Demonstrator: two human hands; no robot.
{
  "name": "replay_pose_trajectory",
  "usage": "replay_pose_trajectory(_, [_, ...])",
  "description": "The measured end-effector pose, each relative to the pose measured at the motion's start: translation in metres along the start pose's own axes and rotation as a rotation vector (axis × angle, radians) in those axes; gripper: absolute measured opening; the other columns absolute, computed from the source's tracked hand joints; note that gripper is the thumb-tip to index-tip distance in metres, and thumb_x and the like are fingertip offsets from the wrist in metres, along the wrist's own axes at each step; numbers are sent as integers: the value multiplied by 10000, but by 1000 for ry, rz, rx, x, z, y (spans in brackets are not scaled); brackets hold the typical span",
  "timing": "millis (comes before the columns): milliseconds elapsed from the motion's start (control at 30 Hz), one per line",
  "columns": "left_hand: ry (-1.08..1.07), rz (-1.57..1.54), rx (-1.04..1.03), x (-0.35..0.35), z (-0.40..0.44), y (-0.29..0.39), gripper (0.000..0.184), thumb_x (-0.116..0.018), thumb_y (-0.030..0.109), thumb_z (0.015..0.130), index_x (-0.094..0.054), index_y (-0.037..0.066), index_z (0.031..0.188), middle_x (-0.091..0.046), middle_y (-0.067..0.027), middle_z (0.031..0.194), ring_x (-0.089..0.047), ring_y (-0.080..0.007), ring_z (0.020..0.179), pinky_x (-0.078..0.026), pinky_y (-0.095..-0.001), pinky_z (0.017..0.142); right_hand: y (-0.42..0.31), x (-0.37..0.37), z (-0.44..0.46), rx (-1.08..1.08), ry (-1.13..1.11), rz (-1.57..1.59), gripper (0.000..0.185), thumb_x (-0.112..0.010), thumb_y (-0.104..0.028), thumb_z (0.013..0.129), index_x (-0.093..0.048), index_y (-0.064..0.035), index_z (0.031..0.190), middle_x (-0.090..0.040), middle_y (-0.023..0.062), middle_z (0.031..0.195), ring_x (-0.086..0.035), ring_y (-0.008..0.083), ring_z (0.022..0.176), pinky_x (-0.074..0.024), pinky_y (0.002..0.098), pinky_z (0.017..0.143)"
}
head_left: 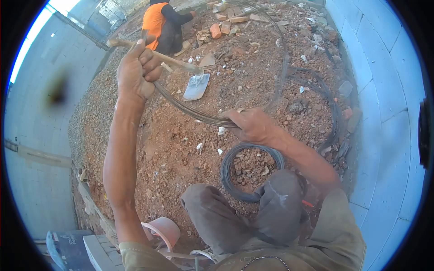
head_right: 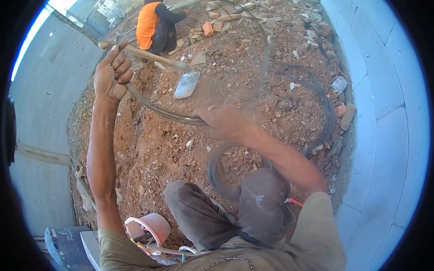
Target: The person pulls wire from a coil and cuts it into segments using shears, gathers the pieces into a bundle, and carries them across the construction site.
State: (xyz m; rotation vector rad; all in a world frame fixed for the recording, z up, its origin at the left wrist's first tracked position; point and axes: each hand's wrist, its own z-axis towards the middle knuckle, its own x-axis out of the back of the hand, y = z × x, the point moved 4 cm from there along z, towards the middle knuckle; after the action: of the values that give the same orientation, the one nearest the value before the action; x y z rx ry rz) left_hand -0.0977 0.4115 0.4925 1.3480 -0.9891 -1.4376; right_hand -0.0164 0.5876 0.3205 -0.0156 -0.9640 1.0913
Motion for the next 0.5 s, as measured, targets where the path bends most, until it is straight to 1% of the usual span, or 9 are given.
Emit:
replay_pose_trajectory(33, [54, 41, -18, 22, 3, 1, 293, -416, 175, 960, -454, -56, 1137, -272, 65, 564, -227, -20, 431, -181, -163, 327, 10, 8, -10, 45, -64, -198, 210, -676, -234, 751, -559, -95, 856, -534, 63, 522, -570, 246, 523, -449, 370, 534])
replay_pose_trajectory(100, [106, 75, -21, 61, 3, -4, 291, -418, 181, 961, -463, -52, 1130, -264, 66, 558, -224, -19, 429, -180, -165, 324, 30, 27, -24, 110, -182, -327, 162, -589, -255, 781, -510, -114, 781, -533, 71, 530, -585, 234, 548, -476, 402, 680])
replay_pose_trajectory(167, [152, 192, 19, 95, -1, -14, 263, -430, 202, 958, -500, -16, 1088, -267, 73, 537, -223, -16, 404, -168, -174, 324, 52, 39, -38, 244, -267, -422, 230, -578, -338, 796, -505, -121, 767, -526, 55, 519, -591, 238, 586, -420, 406, 857])
replay_pose_trajectory(233, [170, 245, 103, 123, -10, -33, 264, -437, 209, 957, -511, -10, 1085, -266, 75, 533, -221, -17, 401, -165, -175, 321, 67, 57, -48, 193, -414, -491, 326, -573, -434, 787, -494, -120, 749, -533, 60, 538, -612, 232, 670, -372, 395, 924])
replay_pose_trajectory(300, [199, 304, 190, 153, -24, -49, 265, -444, 215, 956, -523, -4, 1081, -265, 76, 529, -218, -17, 398, -161, -176, 318, 83, 80, -56, 176, -486, -554, 374, -572, -488, 774, -486, -125, 743, -549, 58, 596, -595, 213, 704, -402, 380, 843])
replay_pose_trajectory(333, [214, 292, 225, 167, -32, -55, 248, -455, 223, 952, -533, 7, 1048, -269, 76, 525, -215, -19, 397, -162, -177, 316, 93, 89, -67, 175, -490, -550, 374, -572, -488, 774, -486, -125, 743, -549, 58, 596, -595, 213, 704, -402, 380, 843])
replay_pose_trajectory(400, [225, 283, 269, 195, -42, -64, 234, -465, 230, 949, -544, 19, 1014, -272, 76, 522, -213, -20, 397, -162, -178, 314, 107, 98, -93, 267, -647, -502, 347, -588, -446, 768, -489, -115, 731, -550, 43, 650, -560, 214, 694, -413, 379, 746])
replay_pose_trajectory(467, [372, 76, 154, 231, -55, -72, 196, -433, 199, 953, -517, 38, 880, -251, 73, 524, -209, -29, 395, -157, -183, 314, 88, 106, -105, 326, -578, -478, 325, -606, -407, 755, -484, -108, 716, -537, 38, 651, -544, 213, 682, -409, 369, 694])
replay_pose_trajectory(500, [385, 79, 177, 260, -63, -82, 196, -433, 199, 953, -517, 38, 880, -251, 73, 524, -209, -29, 395, -157, -183, 314, 74, 109, -114, 390, -502, -456, 306, -624, -368, 743, -479, -101, 702, -524, 33, 651, -528, 213, 670, -405, 358, 642])
